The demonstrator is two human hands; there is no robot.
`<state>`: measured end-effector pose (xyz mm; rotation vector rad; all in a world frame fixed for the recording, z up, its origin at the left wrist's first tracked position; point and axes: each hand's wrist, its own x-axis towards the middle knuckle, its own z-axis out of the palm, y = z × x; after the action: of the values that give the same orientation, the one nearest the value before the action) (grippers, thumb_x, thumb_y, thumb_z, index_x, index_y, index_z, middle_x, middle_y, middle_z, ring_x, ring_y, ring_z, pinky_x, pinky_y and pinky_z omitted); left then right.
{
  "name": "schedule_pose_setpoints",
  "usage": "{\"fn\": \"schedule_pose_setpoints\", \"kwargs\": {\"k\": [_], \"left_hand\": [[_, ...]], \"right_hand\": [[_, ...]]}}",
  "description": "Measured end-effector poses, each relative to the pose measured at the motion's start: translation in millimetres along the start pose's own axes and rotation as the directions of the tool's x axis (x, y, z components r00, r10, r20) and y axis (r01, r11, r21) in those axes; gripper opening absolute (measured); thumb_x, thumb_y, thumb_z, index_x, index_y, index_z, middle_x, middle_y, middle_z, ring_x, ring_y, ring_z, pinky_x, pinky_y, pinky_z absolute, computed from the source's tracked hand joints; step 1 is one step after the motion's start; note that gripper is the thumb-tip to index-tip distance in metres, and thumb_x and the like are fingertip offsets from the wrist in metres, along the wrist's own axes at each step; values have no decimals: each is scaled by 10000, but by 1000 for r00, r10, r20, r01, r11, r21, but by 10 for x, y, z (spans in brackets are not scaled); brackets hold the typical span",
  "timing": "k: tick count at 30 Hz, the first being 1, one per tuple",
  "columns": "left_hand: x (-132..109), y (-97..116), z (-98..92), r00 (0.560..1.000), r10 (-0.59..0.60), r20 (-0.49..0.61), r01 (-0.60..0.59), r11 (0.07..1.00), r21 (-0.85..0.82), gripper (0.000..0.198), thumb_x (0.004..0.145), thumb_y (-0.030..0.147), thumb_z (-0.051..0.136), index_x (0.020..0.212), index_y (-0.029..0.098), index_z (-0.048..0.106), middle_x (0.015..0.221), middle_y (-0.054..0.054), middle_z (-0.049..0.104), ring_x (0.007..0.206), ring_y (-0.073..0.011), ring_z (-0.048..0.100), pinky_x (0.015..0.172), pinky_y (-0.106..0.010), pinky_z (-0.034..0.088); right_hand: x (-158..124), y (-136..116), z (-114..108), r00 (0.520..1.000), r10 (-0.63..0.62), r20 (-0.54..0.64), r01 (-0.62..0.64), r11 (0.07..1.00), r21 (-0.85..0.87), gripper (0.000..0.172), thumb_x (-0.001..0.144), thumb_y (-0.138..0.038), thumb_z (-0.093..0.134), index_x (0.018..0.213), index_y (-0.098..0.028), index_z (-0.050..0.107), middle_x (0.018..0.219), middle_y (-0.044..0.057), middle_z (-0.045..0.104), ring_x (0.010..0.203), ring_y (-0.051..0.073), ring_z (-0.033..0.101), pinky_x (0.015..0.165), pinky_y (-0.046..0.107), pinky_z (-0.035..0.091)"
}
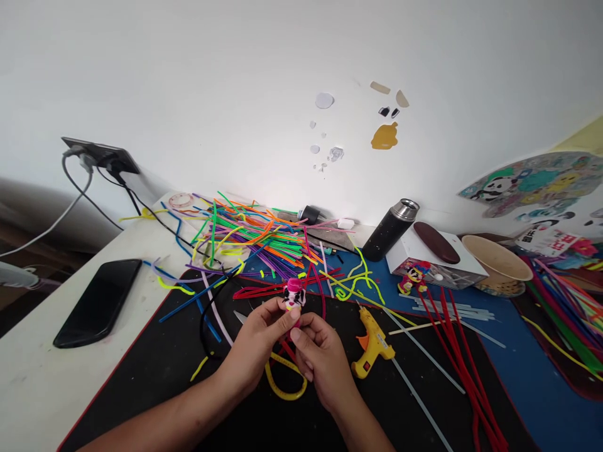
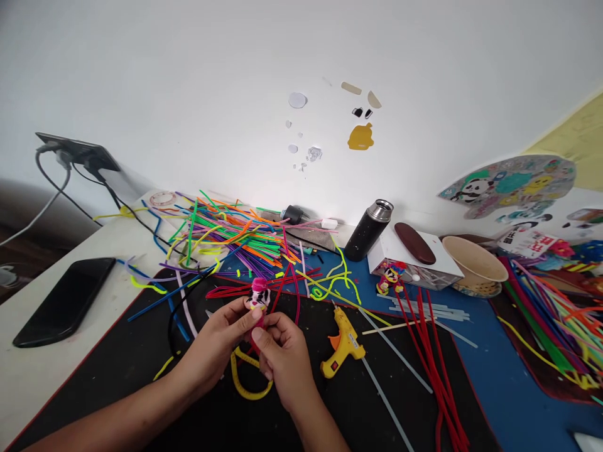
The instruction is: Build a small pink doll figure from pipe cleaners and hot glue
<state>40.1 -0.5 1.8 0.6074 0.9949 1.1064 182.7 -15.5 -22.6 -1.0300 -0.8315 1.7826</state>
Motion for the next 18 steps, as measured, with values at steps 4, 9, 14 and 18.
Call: {"fn": "schedule_pose_setpoints", "kwargs": {"k": [4,9,14,18], "left_hand": [[-10,32,-50,998,-56,22,56,998,11,449,687,484,975,905,169,741,860,-7,699,734,-120,541,696,-237,422],[-13,35,-112,997,-66,29,64,997,43,431,698,469,970,886,169,724,830,5,686,725,-115,530,689,-234,415],[-5,44,-107,998,-60,28,58,997,56,428,696,464,965,864,166,708,812,3,674,728,-123,524,693,-242,412],[-9,32,-125,998,-62,28,60,997,54,429,693,458,966,872,167,707,822,-3,676,732,-130,525,700,-251,418]], "right_hand": [[-3,1,-31,1000,-1,-2,1,1000,31,425,846,-541,868,886,-188,635,442,-161,358,350,11,204,364,152,190],[-20,-5,-17,1000,15,9,-15,999,46,434,832,-549,876,871,-187,640,438,-161,348,356,14,187,360,154,188],[-22,-2,-10,1000,28,-3,-28,999,33,449,819,-565,880,872,-190,638,443,-160,351,362,15,182,363,158,183],[-22,5,-18,999,36,-5,-36,999,17,443,815,-558,883,861,-196,631,441,-162,336,362,20,193,366,165,184]]}}
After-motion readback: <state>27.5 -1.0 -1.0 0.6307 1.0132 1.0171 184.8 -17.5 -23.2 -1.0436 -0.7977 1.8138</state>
